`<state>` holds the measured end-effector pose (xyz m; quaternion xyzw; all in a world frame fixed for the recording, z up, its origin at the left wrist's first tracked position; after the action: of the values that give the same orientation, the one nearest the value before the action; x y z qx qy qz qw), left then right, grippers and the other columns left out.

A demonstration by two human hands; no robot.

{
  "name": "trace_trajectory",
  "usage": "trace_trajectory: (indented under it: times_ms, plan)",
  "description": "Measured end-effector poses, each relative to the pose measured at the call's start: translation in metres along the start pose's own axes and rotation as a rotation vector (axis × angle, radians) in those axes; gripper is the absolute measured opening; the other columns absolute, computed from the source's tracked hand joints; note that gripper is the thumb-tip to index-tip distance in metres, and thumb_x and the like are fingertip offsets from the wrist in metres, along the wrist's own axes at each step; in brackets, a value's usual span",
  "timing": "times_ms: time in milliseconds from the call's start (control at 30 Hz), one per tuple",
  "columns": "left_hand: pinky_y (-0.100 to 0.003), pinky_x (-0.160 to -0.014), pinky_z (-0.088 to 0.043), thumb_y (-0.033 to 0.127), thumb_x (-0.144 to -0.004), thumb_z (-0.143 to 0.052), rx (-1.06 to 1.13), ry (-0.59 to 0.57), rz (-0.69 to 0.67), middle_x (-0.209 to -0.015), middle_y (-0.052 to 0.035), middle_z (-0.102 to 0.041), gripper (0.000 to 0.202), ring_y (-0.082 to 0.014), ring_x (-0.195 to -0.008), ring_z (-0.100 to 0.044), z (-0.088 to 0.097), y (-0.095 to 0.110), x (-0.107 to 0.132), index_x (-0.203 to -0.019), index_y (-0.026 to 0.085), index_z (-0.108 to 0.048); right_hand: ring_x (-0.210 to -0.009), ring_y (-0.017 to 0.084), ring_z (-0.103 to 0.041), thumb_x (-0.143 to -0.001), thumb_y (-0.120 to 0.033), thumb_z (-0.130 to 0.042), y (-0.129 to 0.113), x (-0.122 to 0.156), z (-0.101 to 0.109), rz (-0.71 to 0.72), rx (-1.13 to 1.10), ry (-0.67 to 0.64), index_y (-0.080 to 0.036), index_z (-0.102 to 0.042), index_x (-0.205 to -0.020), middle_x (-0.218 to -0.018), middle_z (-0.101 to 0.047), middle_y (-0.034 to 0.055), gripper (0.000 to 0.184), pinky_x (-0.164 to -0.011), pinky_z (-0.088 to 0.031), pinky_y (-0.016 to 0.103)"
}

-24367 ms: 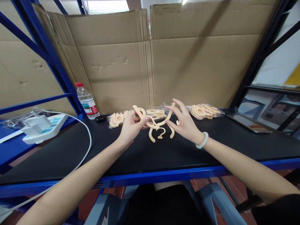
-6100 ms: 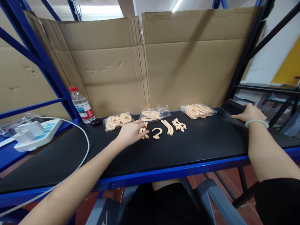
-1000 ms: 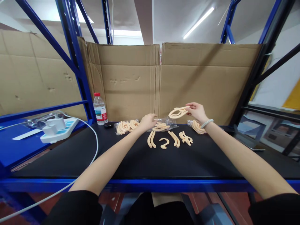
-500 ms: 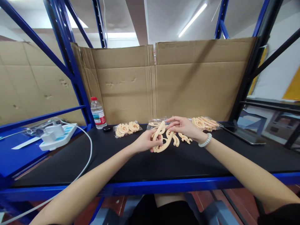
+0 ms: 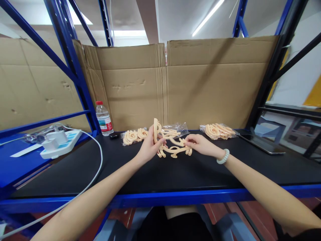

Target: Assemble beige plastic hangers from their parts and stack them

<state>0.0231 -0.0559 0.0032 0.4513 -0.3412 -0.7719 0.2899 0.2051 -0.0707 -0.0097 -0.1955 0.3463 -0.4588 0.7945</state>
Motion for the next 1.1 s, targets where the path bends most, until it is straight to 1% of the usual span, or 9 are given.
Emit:
trace_trajectory:
  times_ms: [67,133,233,300,400,533,733,833,1100]
  plan:
    - [-0.020,-0.046,-0.049,0.029,-0.085,-0.053,-0.099,0.052,-0.026,-0.099,-0.0068,-0.058,0.080,-0.0144,-0.067,-0.064,0.006,0.001,0.001,-0.143,0.029,0.002,-0.050,0.009,-0.045,-0.081,-0.039,-0.057,0.011,0.000,0.004,-0.108,-0.233,0.060,-0.017,-0.057,-0.074,-0.062,-0.052,-0.0015,0.023,-0.048,-0.039,0.023]
    - [-0.027,-0.056,-0.054,0.026,-0.085,-0.052,-0.217,0.110,-0.082,-0.114,-0.0099,-0.053,0.079,-0.0142,-0.072,-0.063,0.011,0.005,0.002,-0.144,0.031,0.000,-0.048,0.008,-0.045,-0.078,-0.041,-0.063,0.018,0.001,0.003,-0.187,-0.530,0.085,-0.017,-0.053,-0.074,-0.059,-0.050,-0.0036,0.026,-0.049,-0.042,0.023]
    - [-0.036,-0.074,-0.056,0.021,-0.087,-0.047,-0.349,0.120,-0.191,-0.122,-0.0103,-0.045,0.035,-0.0174,-0.088,-0.061,0.010,0.012,0.005,-0.122,0.025,-0.049,-0.056,0.008,-0.052,-0.070,-0.034,-0.074,0.015,0.003,0.002,-0.209,-0.858,0.091,-0.018,-0.048,-0.071,-0.061,-0.050,-0.0046,0.031,-0.064,-0.052,0.027]
    - [-0.041,-0.089,-0.051,0.017,-0.088,-0.044,-0.405,0.075,-0.263,-0.120,-0.0091,-0.045,0.019,-0.0219,-0.108,-0.054,0.002,0.016,0.008,-0.091,0.020,-0.063,-0.061,0.008,-0.056,-0.067,-0.027,-0.078,0.012,0.004,0.002,-0.205,-0.957,0.105,-0.018,-0.046,-0.071,-0.065,-0.052,-0.0044,0.033,-0.072,-0.054,0.029]
    - [-0.043,-0.099,-0.044,0.012,-0.088,-0.041,-0.447,-0.024,-0.291,-0.118,-0.0081,-0.047,0.024,-0.0220,-0.119,-0.045,-0.012,0.016,0.014,-0.086,0.021,-0.064,-0.065,0.010,-0.060,-0.066,-0.024,-0.079,0.008,0.006,0.001,-0.195,-1.008,0.126,-0.017,-0.047,-0.071,-0.070,-0.055,-0.0033,0.033,-0.075,-0.055,0.030]
    - [-0.040,-0.094,-0.047,0.016,-0.090,-0.042,-0.455,-0.158,-0.200,-0.126,-0.0081,-0.041,0.022,-0.0230,-0.123,-0.043,-0.030,0.010,0.021,-0.089,0.022,-0.063,-0.065,0.011,-0.061,-0.069,-0.025,-0.076,-0.001,0.008,-0.006,-0.140,-1.000,0.137,-0.017,-0.048,-0.073,-0.070,-0.057,-0.0025,0.029,-0.074,-0.057,0.033]
    - [-0.045,-0.101,-0.041,0.030,-0.085,-0.057,-0.499,-0.054,-0.221,-0.127,-0.0116,-0.041,0.011,-0.0275,-0.133,-0.030,-0.029,0.019,0.025,-0.082,0.019,-0.055,-0.067,0.013,-0.064,-0.074,-0.025,-0.072,-0.025,0.013,-0.025,-0.035,-1.005,0.133,-0.018,-0.046,-0.072,-0.070,-0.057,-0.0026,0.027,-0.072,-0.057,0.034]
    - [-0.048,-0.104,-0.035,0.029,-0.086,-0.056,-0.581,-0.018,-0.336,-0.131,-0.0124,-0.041,0.012,-0.0269,-0.131,-0.033,-0.028,0.028,0.027,-0.082,0.019,-0.053,-0.069,0.013,-0.064,-0.077,-0.026,-0.070,-0.032,0.015,-0.031,-0.012,-0.990,0.101,-0.018,-0.048,-0.075,-0.070,-0.057,-0.0021,0.024,-0.073,-0.056,0.034]
    - [-0.045,-0.096,-0.039,0.028,-0.090,-0.050,-0.740,-0.090,-0.488,-0.123,-0.0133,-0.054,0.010,-0.0242,-0.123,-0.046,-0.040,0.033,0.030,-0.089,0.018,-0.048,-0.069,0.013,-0.065,-0.077,-0.024,-0.070,-0.034,0.015,-0.033,0.034,-0.981,0.072,-0.017,-0.046,-0.072,-0.076,-0.057,-0.0017,0.025,-0.071,-0.056,0.034]
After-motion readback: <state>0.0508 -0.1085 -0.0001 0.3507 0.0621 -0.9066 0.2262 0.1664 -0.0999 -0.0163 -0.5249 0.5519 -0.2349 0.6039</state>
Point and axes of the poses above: each hand's wrist, its own x-axis away from the middle knuckle, its own z-axis out of the back of the hand, y = z × x, the point moved 8 cm from there along -x, towards the middle knuckle
